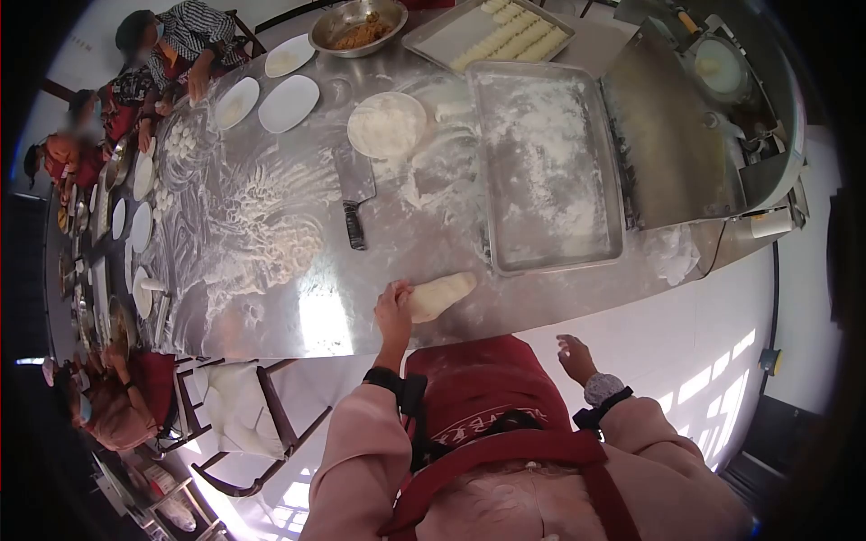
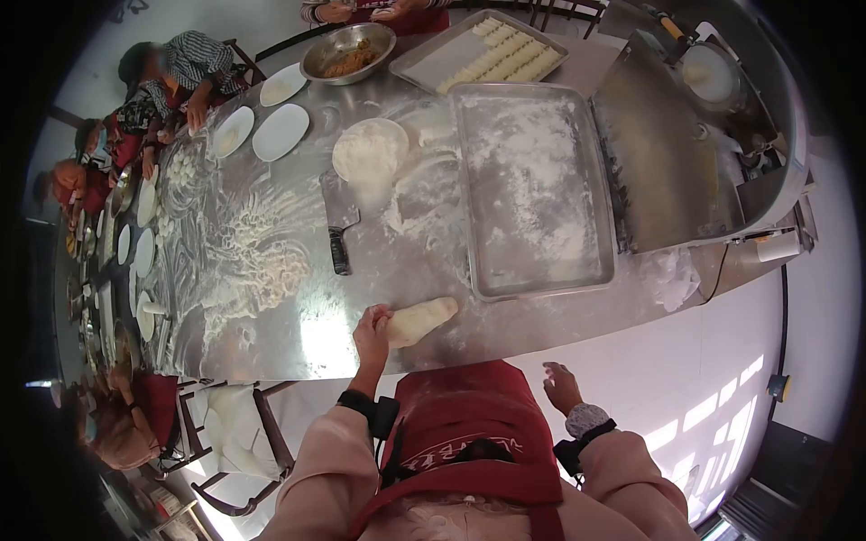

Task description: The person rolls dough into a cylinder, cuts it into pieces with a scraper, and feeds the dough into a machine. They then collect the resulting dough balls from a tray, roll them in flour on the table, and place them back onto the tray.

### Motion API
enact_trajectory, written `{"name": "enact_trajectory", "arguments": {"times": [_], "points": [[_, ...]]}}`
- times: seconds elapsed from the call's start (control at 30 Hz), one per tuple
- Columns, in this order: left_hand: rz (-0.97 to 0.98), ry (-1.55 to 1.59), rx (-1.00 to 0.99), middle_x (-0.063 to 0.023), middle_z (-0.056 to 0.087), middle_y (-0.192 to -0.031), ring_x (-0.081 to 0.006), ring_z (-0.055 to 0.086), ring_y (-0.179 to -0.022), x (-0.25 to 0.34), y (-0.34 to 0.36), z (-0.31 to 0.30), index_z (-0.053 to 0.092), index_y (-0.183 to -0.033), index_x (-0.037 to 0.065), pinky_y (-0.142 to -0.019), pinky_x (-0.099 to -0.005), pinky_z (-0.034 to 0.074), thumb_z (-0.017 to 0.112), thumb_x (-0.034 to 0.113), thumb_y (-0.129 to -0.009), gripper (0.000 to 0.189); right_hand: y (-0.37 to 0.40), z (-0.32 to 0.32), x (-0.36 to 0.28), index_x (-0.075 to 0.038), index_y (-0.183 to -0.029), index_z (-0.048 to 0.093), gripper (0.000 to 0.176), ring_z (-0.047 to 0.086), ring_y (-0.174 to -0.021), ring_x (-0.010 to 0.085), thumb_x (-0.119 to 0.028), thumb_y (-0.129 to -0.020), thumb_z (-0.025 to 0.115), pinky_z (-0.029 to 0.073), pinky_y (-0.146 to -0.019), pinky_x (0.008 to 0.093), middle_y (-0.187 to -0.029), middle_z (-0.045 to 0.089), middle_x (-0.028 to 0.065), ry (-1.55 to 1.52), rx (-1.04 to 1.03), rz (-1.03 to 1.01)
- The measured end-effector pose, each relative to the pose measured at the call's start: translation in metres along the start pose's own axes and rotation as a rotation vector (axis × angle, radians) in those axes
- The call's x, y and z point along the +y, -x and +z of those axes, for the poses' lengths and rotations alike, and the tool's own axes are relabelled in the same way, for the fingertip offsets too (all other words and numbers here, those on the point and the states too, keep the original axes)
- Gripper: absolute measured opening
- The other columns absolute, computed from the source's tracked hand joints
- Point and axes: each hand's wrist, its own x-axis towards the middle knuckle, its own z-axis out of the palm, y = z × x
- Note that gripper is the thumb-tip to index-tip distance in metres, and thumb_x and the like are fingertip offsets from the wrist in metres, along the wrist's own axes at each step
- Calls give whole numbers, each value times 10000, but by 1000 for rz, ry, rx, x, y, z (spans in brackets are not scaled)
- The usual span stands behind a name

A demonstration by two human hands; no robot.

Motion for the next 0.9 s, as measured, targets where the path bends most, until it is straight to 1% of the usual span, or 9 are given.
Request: {"name": "enact_trajectory", "arguments": {"times": [0.17, 0.23, 0.33, 0.43, 0.53, 0.73, 0.8, 0.87, 0.9], "points": [[139, -36, 22, -119, 670, -907, -251, 644, -850, -2, -1, -3, 647, -1004, 26, -792, -346, 500, 588, 10, -845, 171, 52, 9, 43, -16, -1156, 574, 351, 665, -873, 293, -53, -807, 578, 543, -785, 378, -989, 659, 181, 68, 36, 165], [112, -103, -56, -66, 658, -923, -290, 595, -874, 0, -4, -4, 672, -946, 99, -822, -413, 453, 629, 109, -823, 131, 62, 14, 40, -21, -1153, 575, 343, 667, -886, 296, -61, -812, 575, 544, -788, 378, -977, 669, 181, 74, 16, 192], [148, -153, -84, -124, 627, -859, -282, 617, -797, 3, -8, -5, 672, -932, 38, -753, -389, 493, 623, 68, -823, 123, 74, 22, 32, -23, -1153, 576, 343, 667, -891, 297, -62, -812, 579, 545, -795, 375, -969, 671, 177, 43, 10, 235], [53, -149, -243, -135, 629, -876, -286, 619, -820, 2, -18, -9, 670, -903, 32, -769, -394, 489, 626, 87, -819, 110, 80, 31, 32, -29, -1176, 564, 360, 671, -887, 297, -67, -818, 580, 545, -807, 373, -954, 676, 167, -9, 28, 158], [90, -159, -194, -139, 635, -877, -289, 621, -818, 0, -18, -10, 658, -890, 27, -765, -392, 489, 620, 110, -826, 112, 81, 45, 45, -20, -1080, 620, 284, 659, -851, 277, -63, -803, 577, 540, -789, 366, -975, 669, 136, -69, 69, 101], [152, -215, -138, -141, 652, -866, -290, 623, -829, 7, 2, -28, 640, -894, 32, -769, -385, 489, 613, 139, -839, 123, 89, 47, 49, -15, -830, 658, 136, 632, -932, 295, -93, -816, 548, 544, -775, 380, -994, 661, 138, 441, 54, -406], [-7, -172, -688, -123, 665, -863, -286, 633, -840, 18, 27, -64, 637, -897, 29, -765, -385, 491, 609, 134, -828, 128, 95, 51, 46, -8, -754, 643, 157, 621, -971, 304, -108, -818, 540, 542, -774, 392, -1016, 656, 147, 409, 79, -334], [48, -328, -1040, -104, 675, -865, -282, 641, -843, -2, 41, -84, 637, -930, 49, -763, -394, 497, 582, 88, -816, 133, 100, 64, 61, -8, -765, 646, 155, 623, -965, 306, -112, -818, 545, 542, -776, 396, -1023, 654, 153, 417, 101, -305], [231, -336, -935, -99, 676, -854, -280, 644, -833, -4, 48, -93, 639, -942, 58, -760, -396, 499, 565, 65, -810, 151, 105, 65, 67, -8, -776, 649, 154, 625, -959, 307, -117, -819, 549, 541, -777, 399, -1031, 652, 159, 423, 92, -299]]}}
